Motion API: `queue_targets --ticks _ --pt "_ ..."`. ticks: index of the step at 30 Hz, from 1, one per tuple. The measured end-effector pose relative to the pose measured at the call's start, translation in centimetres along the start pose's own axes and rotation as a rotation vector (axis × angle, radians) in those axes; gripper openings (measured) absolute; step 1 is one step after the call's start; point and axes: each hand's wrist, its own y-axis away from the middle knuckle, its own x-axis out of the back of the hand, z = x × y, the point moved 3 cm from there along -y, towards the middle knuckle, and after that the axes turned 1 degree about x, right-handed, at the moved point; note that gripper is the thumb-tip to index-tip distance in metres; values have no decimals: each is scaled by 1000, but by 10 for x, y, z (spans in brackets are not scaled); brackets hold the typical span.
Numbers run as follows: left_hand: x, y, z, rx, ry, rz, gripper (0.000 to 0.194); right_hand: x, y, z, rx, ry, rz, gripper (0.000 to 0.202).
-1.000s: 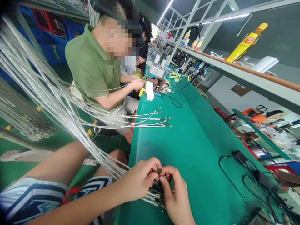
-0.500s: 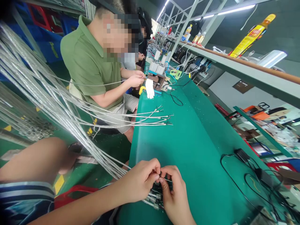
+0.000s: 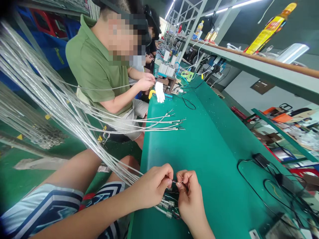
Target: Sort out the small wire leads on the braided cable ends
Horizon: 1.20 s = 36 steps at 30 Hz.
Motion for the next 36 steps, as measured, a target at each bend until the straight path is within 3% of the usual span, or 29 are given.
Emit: queue_targets --ticks 11,24,31,33,36 --pt "-4 -1 -6 31 97 0 12 7 -2 -6 18 -1 88 24" --pt "-3 0 -7 54 123 30 10 21 -3 -11 40 -73 106 25" --pt "-2 -3 -9 89 85 41 8 66 -4 -7 129 -72 457 21" --pt "-2 -3 -8 76 78 43 7 60 -5 -9 84 -31 411 17" --pt "-1 -3 -7 74 74 44 8 39 -7 -8 -38 41 222 14"
